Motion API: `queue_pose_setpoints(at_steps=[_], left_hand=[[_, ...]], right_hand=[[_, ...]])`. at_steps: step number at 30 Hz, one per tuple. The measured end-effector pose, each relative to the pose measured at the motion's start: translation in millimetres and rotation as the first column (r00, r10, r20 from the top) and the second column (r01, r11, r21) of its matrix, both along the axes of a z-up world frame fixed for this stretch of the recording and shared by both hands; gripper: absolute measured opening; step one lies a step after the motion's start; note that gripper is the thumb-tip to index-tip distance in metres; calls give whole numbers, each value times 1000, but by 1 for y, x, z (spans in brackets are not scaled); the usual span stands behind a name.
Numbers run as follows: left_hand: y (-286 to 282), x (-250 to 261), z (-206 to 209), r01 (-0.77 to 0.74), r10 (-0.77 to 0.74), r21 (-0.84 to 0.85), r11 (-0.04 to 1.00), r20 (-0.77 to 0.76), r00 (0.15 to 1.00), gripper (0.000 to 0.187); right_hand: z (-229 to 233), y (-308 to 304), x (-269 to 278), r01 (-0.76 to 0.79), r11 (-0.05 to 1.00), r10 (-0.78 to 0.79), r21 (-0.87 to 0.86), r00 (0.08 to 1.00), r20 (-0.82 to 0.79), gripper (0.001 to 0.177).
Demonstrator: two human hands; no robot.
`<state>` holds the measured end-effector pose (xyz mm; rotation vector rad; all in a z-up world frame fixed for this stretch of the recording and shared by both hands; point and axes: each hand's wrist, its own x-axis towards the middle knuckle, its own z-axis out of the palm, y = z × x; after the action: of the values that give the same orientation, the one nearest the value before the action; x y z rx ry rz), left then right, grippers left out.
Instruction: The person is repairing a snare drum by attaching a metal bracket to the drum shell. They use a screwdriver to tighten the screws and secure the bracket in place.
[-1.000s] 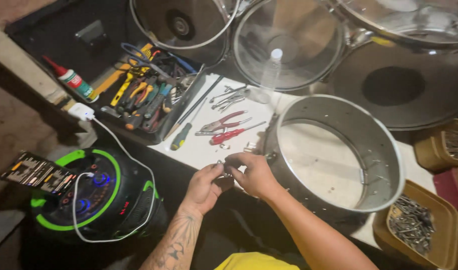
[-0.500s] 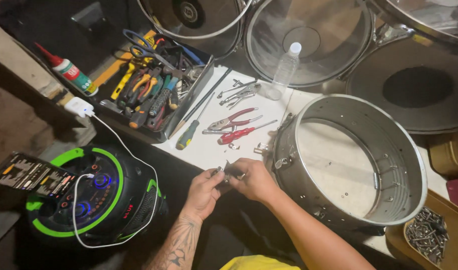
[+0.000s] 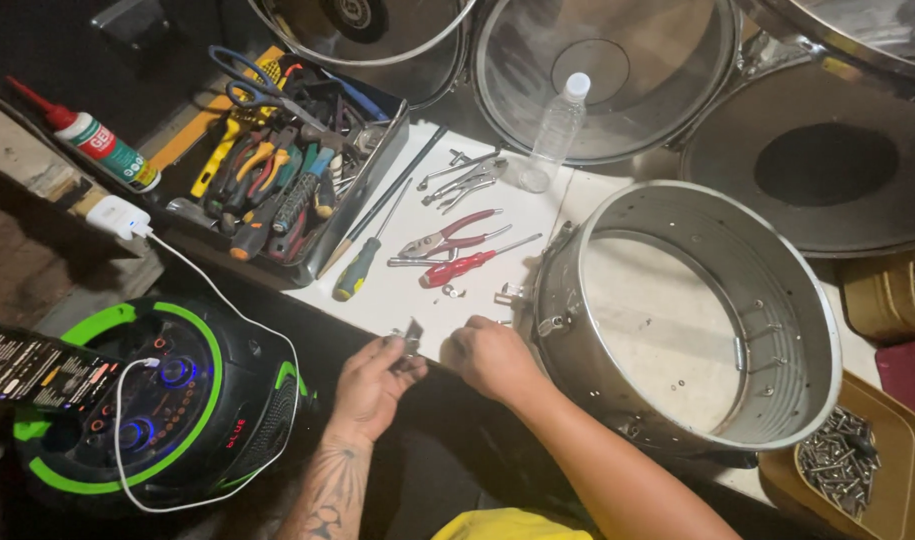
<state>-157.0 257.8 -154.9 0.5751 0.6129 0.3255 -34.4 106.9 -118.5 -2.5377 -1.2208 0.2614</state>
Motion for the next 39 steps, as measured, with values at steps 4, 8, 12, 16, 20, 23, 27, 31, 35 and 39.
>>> queue_pose_setpoints(at_steps=[4, 8, 12, 16, 20, 23, 27, 31, 35, 39], left_hand=[[7, -7, 3, -11, 12, 27, 1000, -12, 1000, 6], [6, -8, -3, -18, 18, 25, 1000, -18, 1000, 7], [3, -5, -4, -6, 7, 26, 1000, -15, 1000, 8], [2, -3, 3, 3, -3, 31, 1000, -3, 1000, 9], [3, -2, 14, 10, -10, 45, 999, -7, 1000, 9], [4, 1, 13, 10, -10, 49, 999, -6, 1000, 8], [1, 8, 26, 35, -35, 39, 999, -8, 999, 6], [-13, 26, 27, 73, -73, 28, 997, 15, 997, 8], [-27, 39, 40, 144, -145, 98, 985, 13, 989, 8], [-45, 48, 69, 181, -186, 274, 944, -6, 982, 13]], right_hand=[[-16, 5, 6, -27, 1000, 24, 12, 985, 169, 14], [-14, 5, 7, -62, 998, 69, -33, 950, 305, 12], [13, 4, 6, -145, 971, 221, -191, 851, 477, 15], [-7, 0, 5, -110, 993, 118, -43, 930, 349, 18], [7, -16, 5, -65, 996, 51, 59, 977, 209, 33], [26, -37, 2, -27, 988, 9, 154, 993, 117, 32], [77, -71, -1, 20, 969, -55, 246, 989, 137, 29], [111, -87, -3, 101, 915, -127, 390, 991, 41, 21], [129, -88, 5, 129, 907, -130, 401, 991, -27, 22], [146, -82, 2, 99, 884, -49, 458, 991, -121, 32]])
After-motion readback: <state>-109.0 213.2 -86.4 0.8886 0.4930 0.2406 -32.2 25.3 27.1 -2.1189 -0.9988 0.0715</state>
